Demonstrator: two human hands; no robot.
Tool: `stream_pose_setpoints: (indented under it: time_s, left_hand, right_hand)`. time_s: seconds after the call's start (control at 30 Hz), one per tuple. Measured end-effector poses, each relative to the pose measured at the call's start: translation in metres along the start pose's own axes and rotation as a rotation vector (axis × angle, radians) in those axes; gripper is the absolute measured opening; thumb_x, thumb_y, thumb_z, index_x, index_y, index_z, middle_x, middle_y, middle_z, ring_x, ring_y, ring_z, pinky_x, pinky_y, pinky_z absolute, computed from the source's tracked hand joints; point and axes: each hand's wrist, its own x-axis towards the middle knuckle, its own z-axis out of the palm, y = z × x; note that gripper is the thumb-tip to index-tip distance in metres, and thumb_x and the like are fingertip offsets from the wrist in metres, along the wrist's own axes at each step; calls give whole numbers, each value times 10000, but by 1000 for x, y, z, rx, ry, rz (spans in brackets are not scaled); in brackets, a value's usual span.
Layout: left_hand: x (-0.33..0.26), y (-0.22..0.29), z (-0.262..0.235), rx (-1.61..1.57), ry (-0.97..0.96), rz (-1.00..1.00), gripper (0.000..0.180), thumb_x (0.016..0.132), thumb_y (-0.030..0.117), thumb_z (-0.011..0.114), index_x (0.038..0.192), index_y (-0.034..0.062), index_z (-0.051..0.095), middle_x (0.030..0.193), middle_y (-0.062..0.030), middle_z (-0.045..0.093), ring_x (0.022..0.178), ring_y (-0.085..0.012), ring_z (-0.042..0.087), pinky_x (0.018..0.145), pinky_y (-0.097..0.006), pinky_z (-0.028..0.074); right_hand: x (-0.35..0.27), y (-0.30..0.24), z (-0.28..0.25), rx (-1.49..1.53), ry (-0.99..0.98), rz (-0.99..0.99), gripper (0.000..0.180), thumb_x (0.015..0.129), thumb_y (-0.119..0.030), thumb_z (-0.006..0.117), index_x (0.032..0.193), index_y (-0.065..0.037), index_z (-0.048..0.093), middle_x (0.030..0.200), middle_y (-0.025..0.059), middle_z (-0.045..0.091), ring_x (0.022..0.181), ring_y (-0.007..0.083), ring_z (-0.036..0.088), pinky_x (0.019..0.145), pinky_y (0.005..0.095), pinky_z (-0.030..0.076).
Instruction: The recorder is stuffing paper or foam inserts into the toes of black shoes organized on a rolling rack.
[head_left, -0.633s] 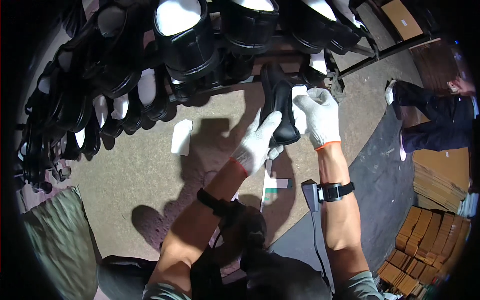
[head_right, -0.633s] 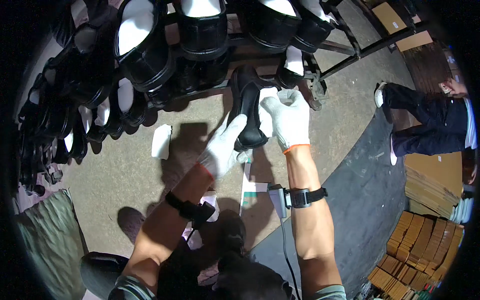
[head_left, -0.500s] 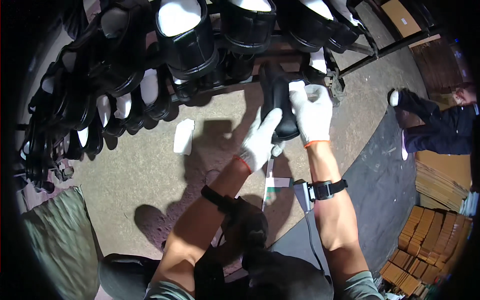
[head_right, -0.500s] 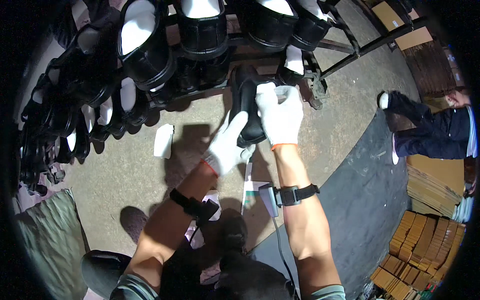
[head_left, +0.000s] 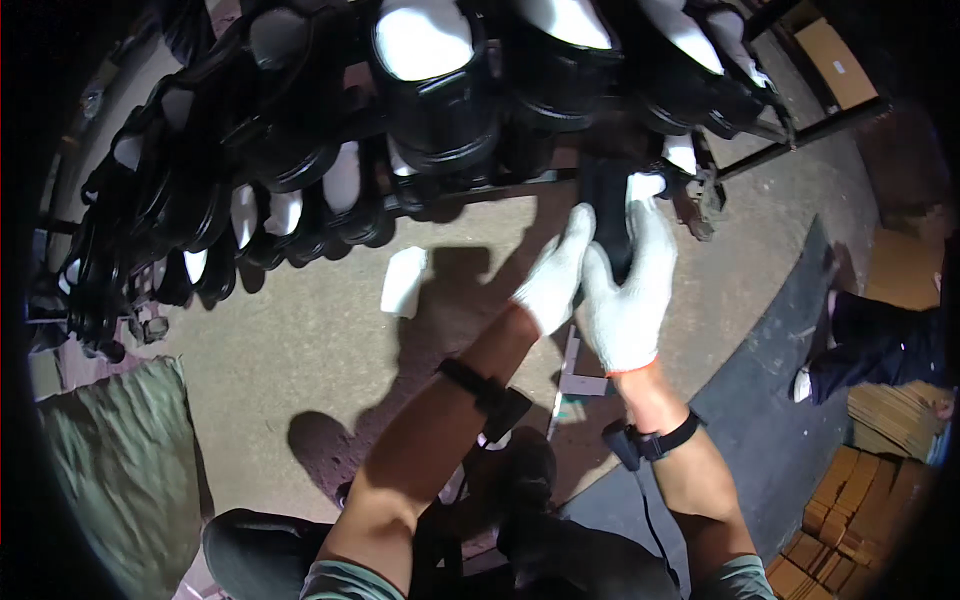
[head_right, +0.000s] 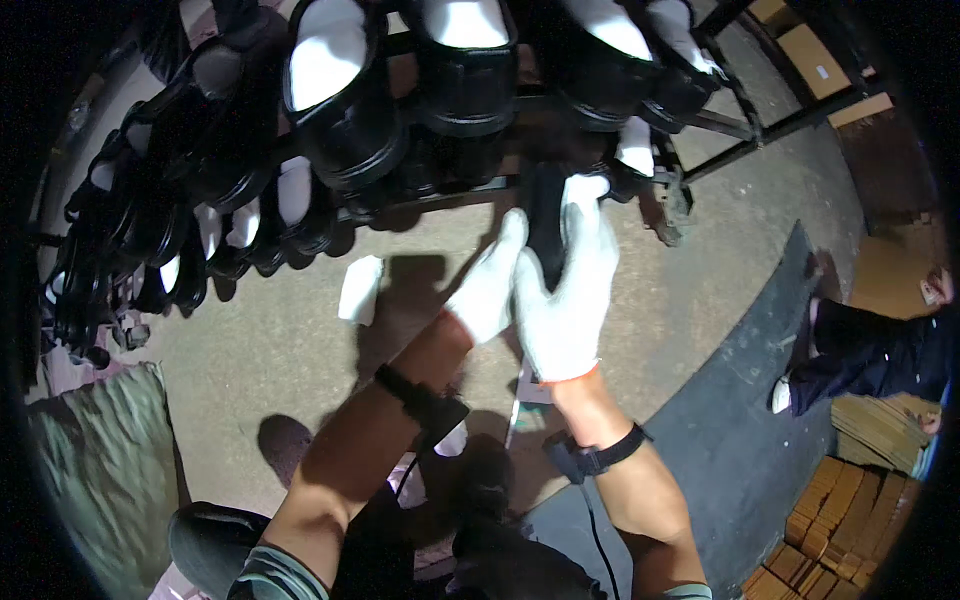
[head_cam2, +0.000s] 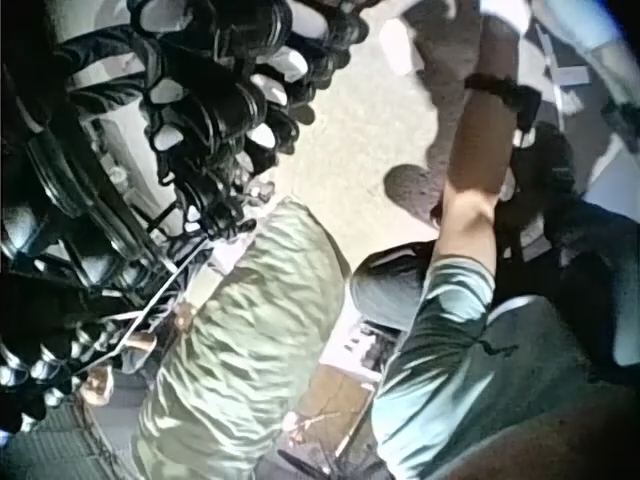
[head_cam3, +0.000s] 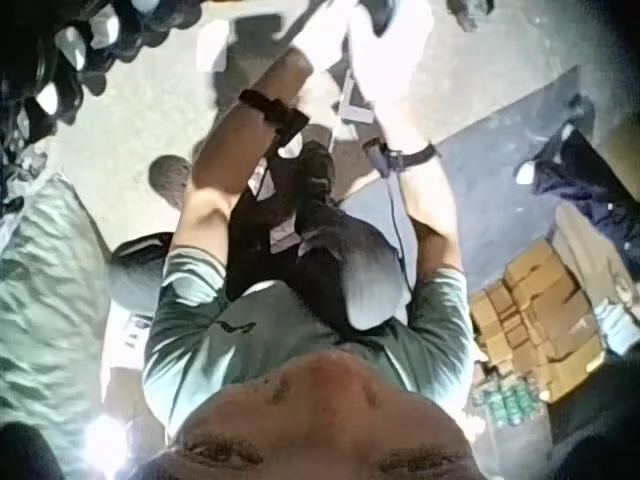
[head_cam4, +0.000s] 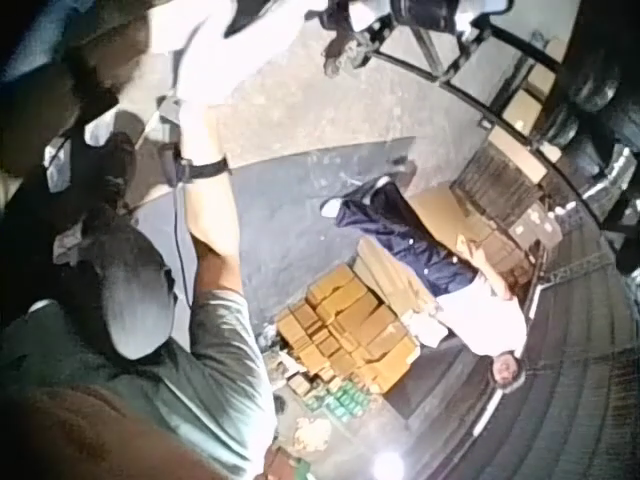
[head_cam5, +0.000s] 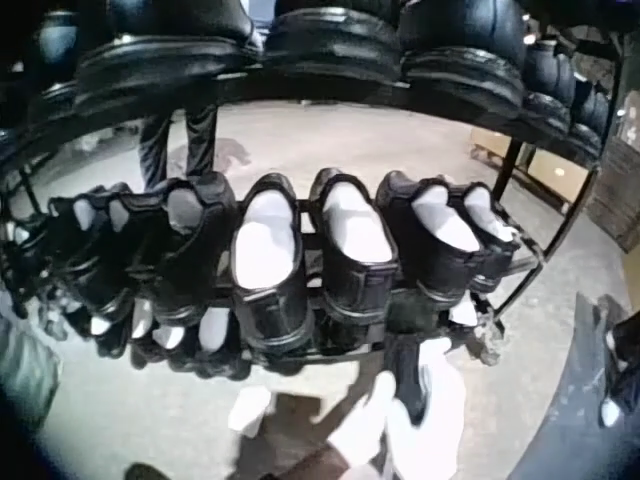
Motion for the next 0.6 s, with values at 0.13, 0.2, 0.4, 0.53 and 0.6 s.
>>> stream_pose_setpoints:
  time_s: [0.13,0.2,0.4,0.53,0.6]
  left_hand:
    - [1,42,12,1205,282,328,540,1121,439,584,1356,-35,688,1289,-252,736,1280,-381,663,1136,-431,476]
    - [-23,17,-12,1566,640,474,471,1021,311,715,1360,-15,695,1236,-284,734,1220,-435,686,1043,-491,533]
    - [-122,45,-152,2041,1231,211,449,935,237,728,1320,9,695,1133,-266,748,1014,-467,725,859,-571,576]
    - [-130,51,-144,1918,796,41,497,929,253,746,1353,-2,693,1161,-230,755,988,-404,745,858,-497,597]
    - [-126,53,-98,1327,528,144,443,902,266,781,1257,6,728,1084,-183,773,1034,-337,758,917,-447,599]
  right_hand:
    - [74,37,24,-159,156,16,702,925,-126,769,1544,40,483,1431,322,551,1356,489,543,1143,506,472]
    - [95,91,33,-272,60,39,712,934,-208,781,1555,-10,494,1417,338,563,1294,490,576,1095,518,499]
    - [64,62,51,-460,105,-119,659,930,-172,766,1534,-36,542,1452,305,558,1308,488,581,1112,528,501]
    - [-10,3,53,44,-182,-141,607,851,-33,735,1443,-49,598,1420,299,574,1281,492,593,1066,545,522]
    - [-9,-8,37,8,-564,-506,605,811,-9,717,1405,-50,610,1385,290,599,1309,484,586,1070,539,522]
